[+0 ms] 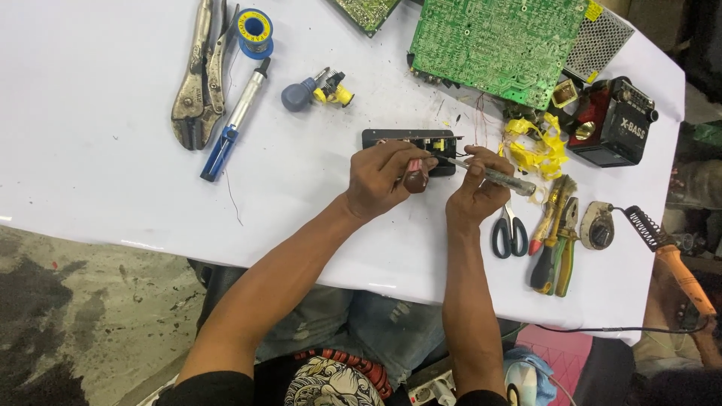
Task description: A person uses a soldering iron and a screwdriver to repair or assemble connections on an electronic component at a workbench.
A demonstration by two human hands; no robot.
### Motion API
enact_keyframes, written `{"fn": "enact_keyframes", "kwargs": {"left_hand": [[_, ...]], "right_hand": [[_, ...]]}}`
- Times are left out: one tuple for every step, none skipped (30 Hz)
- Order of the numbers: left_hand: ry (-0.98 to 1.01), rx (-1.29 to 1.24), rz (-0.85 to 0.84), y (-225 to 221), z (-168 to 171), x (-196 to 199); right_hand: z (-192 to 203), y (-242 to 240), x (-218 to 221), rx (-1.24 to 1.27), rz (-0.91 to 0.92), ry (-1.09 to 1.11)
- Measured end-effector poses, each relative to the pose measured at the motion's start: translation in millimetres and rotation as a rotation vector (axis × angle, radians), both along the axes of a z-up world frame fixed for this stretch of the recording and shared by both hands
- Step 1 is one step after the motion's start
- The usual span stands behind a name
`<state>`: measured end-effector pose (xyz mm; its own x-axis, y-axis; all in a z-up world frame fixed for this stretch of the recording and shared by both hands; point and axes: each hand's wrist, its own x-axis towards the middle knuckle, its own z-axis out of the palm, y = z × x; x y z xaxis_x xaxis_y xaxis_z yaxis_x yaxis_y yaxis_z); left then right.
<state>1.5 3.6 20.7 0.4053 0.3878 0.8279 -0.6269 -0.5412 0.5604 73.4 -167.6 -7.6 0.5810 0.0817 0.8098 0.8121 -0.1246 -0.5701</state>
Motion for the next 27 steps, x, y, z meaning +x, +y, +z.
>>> {"fn": "enact_keyframes", "kwargs": {"left_hand": [[0.000,-0.001,0.000,0.2,-0.6,0.2],[0.001,0.010,0.012,0.5,-1.2,0.3],[0.003,0.021,0.025,1.2,-2.1,0.1],[0.004,0.020,0.027,0.5,-1.9,0.3],[-0.009,0.014,0.037,-0.5,-1.7,0.7],[-0.021,0.007,0.046,-1.7,-1.4,1.3],[-0.020,0.006,0.044,-2.2,-4.6,1.7],[-0.014,0.002,0.045,-2.9,-7.7,2.1],[-0.009,-0.001,0.046,-3.4,-10.7,2.7],[-0.009,-0.002,0.044,-3.8,-11.5,2.6],[-0.010,-0.003,0.045,-3.8,-12.3,2.6],[-0.010,-0.005,0.045,-3.6,-13.1,2.8],[-0.008,-0.006,0.046,-3.8,-14.1,3.6],[-0.007,-0.005,0.051,-4.1,-15.1,4.4],[-0.007,-0.002,0.054,-4.2,-15.9,5.3],[-0.006,-0.002,0.053,-3.9,-14.5,4.3],[0.003,0.015,0.066,-3.7,-12.8,3.7],[0.011,0.033,0.078,-3.4,-11.0,3.0],[0.011,0.033,0.080,-3.1,-9.7,2.3],[0.014,0.025,0.077,-2.9,-8.5,1.6],[0.019,0.017,0.072,-3.1,-7.6,0.7],[0.020,0.016,0.071,-3.7,-9.0,1.4],[0.022,0.025,0.082,-4.2,-10.3,2.1],[0.025,0.034,0.092,-4.7,-11.5,2.8],[0.025,0.034,0.092,-3.9,-9.2,2.2],[0.018,0.025,0.083,-2.9,-7.0,1.6],[0.011,0.016,0.075,-2.0,-4.6,1.0]], "right_hand": [[1.2,0.5,-1.4,-0.001,0.000,0.000],[2.2,1.0,-2.9,0.017,0.018,-0.017],[3.0,2.1,-4.4,0.035,0.037,-0.034],[4.9,4.7,-5.8,0.035,0.039,-0.033],[6.9,6.8,-7.3,0.033,0.020,-0.061],[8.8,8.7,-8.7,0.030,0.001,-0.089],[5.3,8.6,-6.6,0.029,0.000,-0.088],[1.8,8.3,-4.5,0.005,0.005,-0.088],[-1.5,8.2,-2.3,-0.019,0.010,-0.089],[-0.4,7.9,-4.2,-0.019,0.008,-0.089],[0.8,8.2,-5.6,-0.032,0.006,-0.077],[1.9,8.7,-6.9,-0.044,0.005,-0.066],[3.0,10.5,-7.5,-0.046,0.006,-0.064],[4.0,12.3,-8.0,-0.059,0.014,-0.044],[4.9,14.1,-8.8,-0.070,0.020,-0.024],[4.2,12.5,-8.8,-0.070,0.019,-0.022],[3.8,10.8,-8.3,-0.079,0.022,-0.033],[3.6,9.2,-7.9,-0.089,0.025,-0.043],[6.3,10.0,-8.7,-0.089,0.026,-0.043],[8.9,10.8,-9.5,-0.105,0.021,-0.052],[11.2,11.0,-10.9,-0.122,0.014,-0.061],[12.2,13.1,-11.4,-0.123,0.014,-0.059],[13.3,15.4,-11.9,-0.136,0.020,-0.053],[14.3,17.7,-12.4,-0.149,0.026,-0.046],[14.1,16.4,-11.8,-0.149,0.026,-0.046],[13.8,15.3,-11.2,-0.150,0.020,-0.053],[13.7,14.1,-10.5,-0.151,0.016,-0.061]]}}
